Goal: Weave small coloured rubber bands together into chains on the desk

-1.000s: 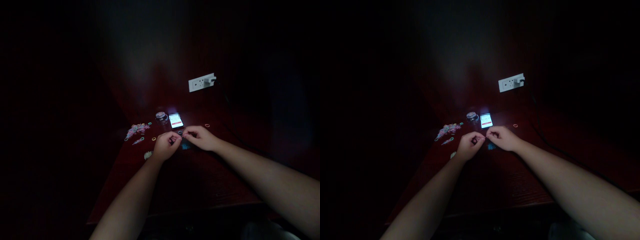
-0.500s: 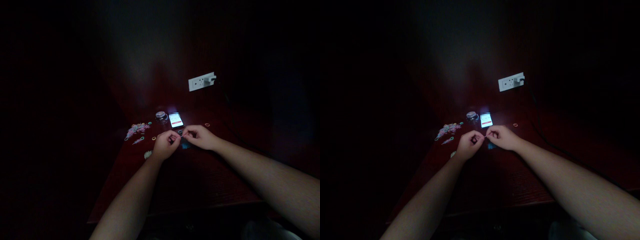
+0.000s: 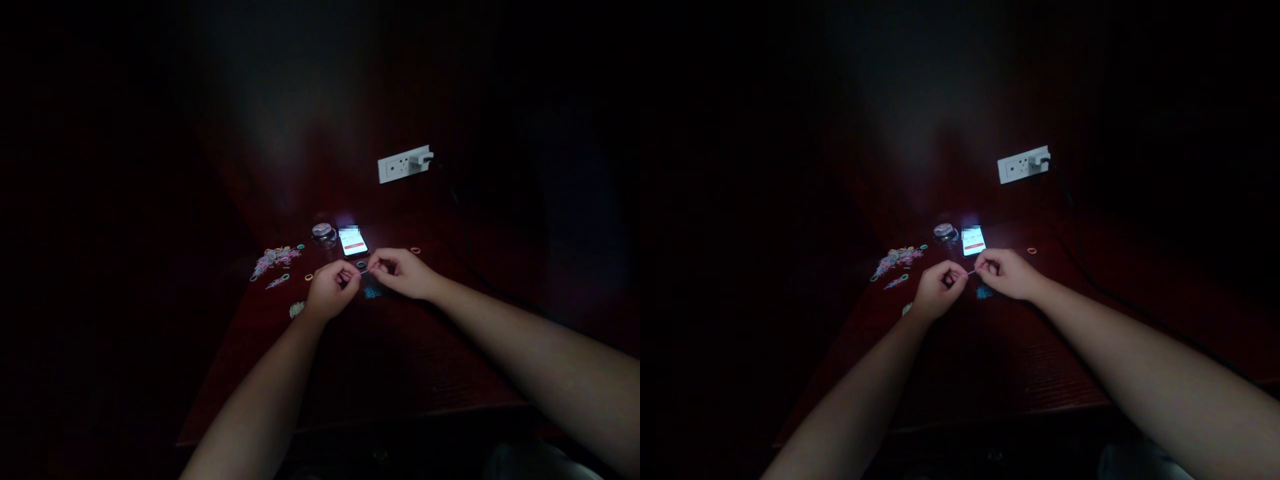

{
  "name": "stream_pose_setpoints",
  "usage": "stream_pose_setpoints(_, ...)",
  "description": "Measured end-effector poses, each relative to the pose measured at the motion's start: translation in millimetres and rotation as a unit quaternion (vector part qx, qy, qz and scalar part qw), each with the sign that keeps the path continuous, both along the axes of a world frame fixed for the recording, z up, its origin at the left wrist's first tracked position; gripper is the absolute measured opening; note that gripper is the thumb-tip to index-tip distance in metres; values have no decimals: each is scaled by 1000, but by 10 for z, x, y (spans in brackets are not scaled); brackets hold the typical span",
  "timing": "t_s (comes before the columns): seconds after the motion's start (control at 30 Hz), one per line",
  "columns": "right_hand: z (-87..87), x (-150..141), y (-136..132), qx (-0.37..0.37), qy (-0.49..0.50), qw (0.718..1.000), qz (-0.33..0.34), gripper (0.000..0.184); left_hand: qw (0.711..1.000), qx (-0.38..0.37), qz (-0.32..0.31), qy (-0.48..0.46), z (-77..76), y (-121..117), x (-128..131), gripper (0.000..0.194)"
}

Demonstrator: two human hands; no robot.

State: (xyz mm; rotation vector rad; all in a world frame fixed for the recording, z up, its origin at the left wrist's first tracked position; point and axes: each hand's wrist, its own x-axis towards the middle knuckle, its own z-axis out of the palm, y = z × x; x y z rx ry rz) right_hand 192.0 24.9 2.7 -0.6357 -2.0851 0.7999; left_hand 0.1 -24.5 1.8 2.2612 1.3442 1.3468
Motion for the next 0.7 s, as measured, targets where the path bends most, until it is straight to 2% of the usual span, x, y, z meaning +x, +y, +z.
stream_pose_setpoints(0.7,50,14,-15,45,-24,999,-1,11,1000,1,-4,-3,-7,8,-4,6)
